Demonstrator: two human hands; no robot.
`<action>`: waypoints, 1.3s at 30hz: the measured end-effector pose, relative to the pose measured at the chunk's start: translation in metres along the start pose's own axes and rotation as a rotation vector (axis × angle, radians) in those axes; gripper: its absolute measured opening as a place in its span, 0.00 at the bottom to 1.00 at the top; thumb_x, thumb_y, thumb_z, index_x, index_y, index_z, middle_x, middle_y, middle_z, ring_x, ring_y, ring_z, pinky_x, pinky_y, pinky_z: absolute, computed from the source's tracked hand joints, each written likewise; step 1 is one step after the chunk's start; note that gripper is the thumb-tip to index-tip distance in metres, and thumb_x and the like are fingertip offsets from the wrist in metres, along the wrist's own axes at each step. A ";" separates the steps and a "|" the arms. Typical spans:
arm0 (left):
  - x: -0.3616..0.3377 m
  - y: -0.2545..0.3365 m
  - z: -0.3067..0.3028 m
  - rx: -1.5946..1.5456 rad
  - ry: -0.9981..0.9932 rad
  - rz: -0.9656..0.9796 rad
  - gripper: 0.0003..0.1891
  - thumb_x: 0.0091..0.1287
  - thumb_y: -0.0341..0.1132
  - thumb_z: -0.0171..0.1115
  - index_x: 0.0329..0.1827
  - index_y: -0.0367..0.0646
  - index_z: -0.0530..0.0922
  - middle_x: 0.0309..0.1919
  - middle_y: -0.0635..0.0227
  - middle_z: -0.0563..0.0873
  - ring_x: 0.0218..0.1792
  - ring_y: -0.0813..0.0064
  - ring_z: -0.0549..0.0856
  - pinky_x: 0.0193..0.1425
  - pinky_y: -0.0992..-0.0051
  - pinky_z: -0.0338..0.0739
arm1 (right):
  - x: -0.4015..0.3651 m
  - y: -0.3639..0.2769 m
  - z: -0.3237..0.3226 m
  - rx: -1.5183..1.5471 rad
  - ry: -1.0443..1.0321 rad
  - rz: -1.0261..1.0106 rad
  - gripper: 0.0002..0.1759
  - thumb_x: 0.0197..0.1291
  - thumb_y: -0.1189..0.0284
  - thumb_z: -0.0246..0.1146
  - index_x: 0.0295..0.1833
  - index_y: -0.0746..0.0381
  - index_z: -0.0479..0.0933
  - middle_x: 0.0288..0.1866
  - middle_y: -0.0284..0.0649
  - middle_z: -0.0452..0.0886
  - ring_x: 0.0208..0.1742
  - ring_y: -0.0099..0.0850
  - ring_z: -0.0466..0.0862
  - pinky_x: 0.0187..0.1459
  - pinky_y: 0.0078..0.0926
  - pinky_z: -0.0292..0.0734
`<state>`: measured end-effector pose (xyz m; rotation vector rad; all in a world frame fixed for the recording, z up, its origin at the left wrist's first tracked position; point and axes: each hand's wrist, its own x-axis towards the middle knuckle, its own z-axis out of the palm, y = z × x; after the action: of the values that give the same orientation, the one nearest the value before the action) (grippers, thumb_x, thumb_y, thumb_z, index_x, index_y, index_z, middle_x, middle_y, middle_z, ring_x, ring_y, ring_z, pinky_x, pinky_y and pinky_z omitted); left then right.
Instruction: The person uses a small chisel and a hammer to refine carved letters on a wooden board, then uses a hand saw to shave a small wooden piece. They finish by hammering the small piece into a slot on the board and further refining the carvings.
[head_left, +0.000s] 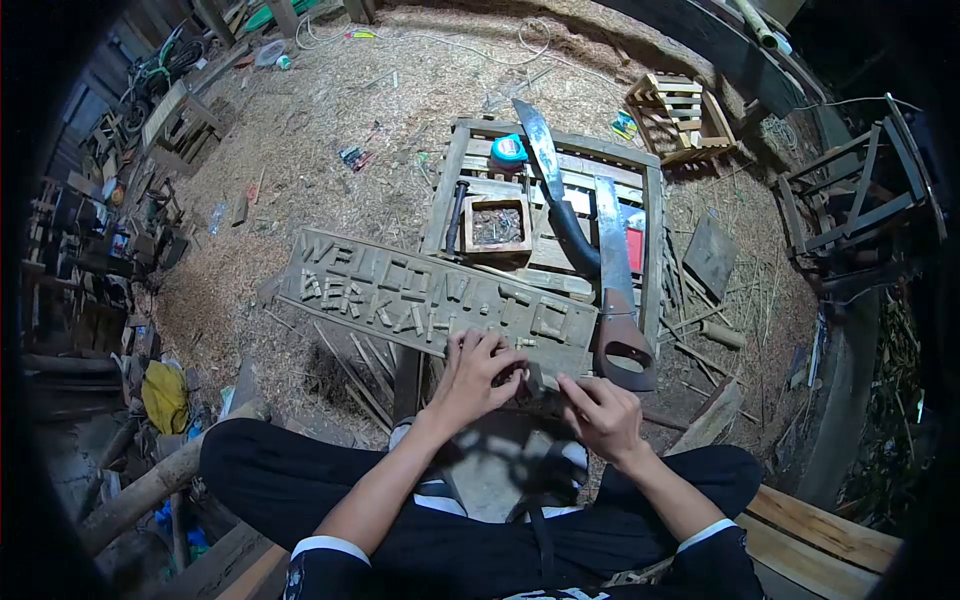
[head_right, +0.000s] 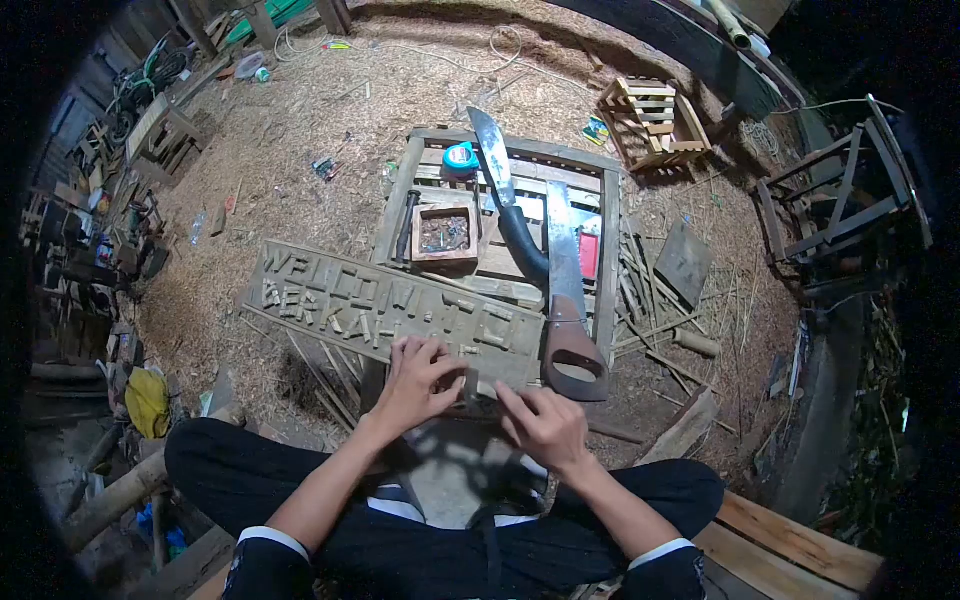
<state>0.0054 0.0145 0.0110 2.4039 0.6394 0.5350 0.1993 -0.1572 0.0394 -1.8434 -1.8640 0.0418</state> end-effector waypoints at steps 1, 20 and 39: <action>-0.001 -0.001 0.000 -0.004 0.009 0.006 0.16 0.62 0.38 0.75 0.54 0.52 0.89 0.46 0.66 0.80 0.55 0.61 0.77 0.68 0.57 0.63 | -0.001 0.002 0.000 0.029 0.034 -0.049 0.35 0.50 0.69 0.77 0.69 0.51 0.85 0.38 0.35 0.83 0.33 0.34 0.85 0.33 0.33 0.81; -0.002 -0.006 -0.001 0.039 -0.045 -0.017 0.20 0.61 0.39 0.75 0.58 0.54 0.88 0.55 0.60 0.74 0.61 0.56 0.71 0.68 0.55 0.63 | 0.006 0.000 -0.003 -0.018 0.009 -0.106 0.32 0.51 0.66 0.78 0.66 0.51 0.87 0.36 0.32 0.82 0.32 0.30 0.83 0.32 0.30 0.80; -0.003 -0.006 0.002 0.032 -0.062 -0.019 0.20 0.61 0.38 0.75 0.57 0.53 0.88 0.58 0.59 0.74 0.63 0.54 0.71 0.71 0.53 0.61 | 0.008 -0.003 -0.006 -0.031 0.005 -0.023 0.29 0.54 0.69 0.76 0.65 0.53 0.87 0.36 0.34 0.83 0.33 0.31 0.85 0.33 0.31 0.81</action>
<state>0.0026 0.0165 0.0048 2.4313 0.6479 0.4435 0.1991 -0.1518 0.0489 -1.8406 -1.8924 0.0004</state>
